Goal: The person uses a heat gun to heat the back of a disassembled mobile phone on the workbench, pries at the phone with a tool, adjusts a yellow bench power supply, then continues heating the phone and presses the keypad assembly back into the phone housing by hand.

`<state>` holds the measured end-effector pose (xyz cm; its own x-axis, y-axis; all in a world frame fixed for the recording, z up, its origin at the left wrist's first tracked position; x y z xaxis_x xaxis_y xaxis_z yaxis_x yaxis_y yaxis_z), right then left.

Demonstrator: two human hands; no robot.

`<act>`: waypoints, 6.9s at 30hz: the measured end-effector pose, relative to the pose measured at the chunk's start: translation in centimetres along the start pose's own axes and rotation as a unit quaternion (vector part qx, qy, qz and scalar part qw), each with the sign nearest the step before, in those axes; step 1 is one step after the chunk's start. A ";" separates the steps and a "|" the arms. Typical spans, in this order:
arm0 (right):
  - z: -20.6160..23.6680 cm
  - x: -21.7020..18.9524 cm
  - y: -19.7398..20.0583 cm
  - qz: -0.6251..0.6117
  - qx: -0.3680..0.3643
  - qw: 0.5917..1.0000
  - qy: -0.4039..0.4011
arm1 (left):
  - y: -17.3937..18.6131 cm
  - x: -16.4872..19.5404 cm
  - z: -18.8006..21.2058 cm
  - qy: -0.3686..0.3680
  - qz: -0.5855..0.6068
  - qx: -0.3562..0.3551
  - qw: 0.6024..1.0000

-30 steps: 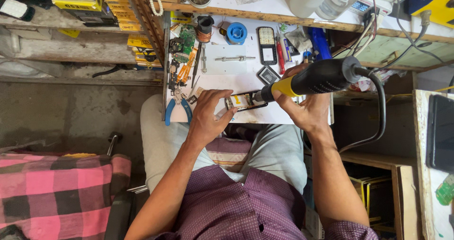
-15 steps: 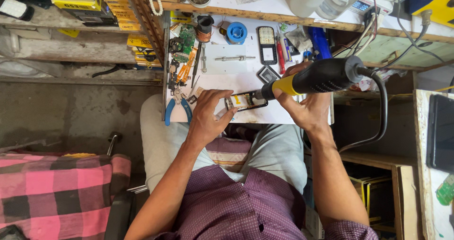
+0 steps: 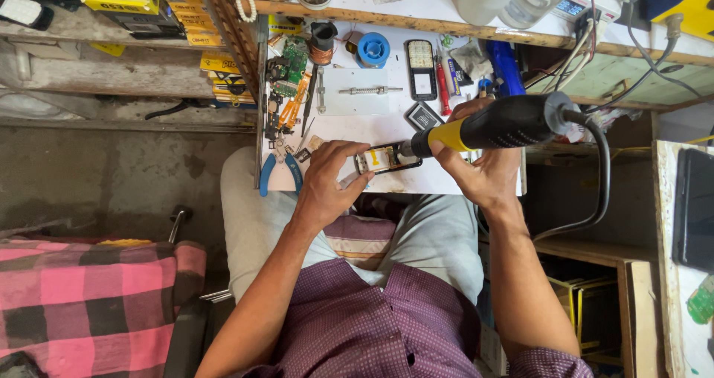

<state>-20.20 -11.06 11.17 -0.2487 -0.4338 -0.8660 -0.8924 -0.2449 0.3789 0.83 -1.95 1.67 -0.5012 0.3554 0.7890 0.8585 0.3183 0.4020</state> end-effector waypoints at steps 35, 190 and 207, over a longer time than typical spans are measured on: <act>0.1 0.2 0.0 0.013 -0.004 1.000 0.002 | -0.1 0.0 -0.1 -0.008 -0.003 -0.010 1.000; 0.7 0.1 0.7 -0.052 0.005 0.999 0.003 | 0.0 -0.1 0.2 -0.031 0.003 -0.008 0.999; 0.7 0.3 0.5 -0.035 -0.004 0.999 -0.002 | -0.1 -0.2 0.3 -0.028 0.002 -0.006 1.000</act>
<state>-20.98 -10.74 10.89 -0.1881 -0.4121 -0.8915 -0.9045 -0.2810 0.3207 0.84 -1.78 1.34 -0.5023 0.4061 0.7634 0.8619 0.3062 0.4042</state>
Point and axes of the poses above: each hand's wrist, its own z-axis away from the middle knuckle, its own y-axis out of the back of the hand, x = y × z, the point moved 5 cm from there along -z, towards the middle knuckle, and after that the axes turned 5 degrees about -y, right-handed, at the moved point
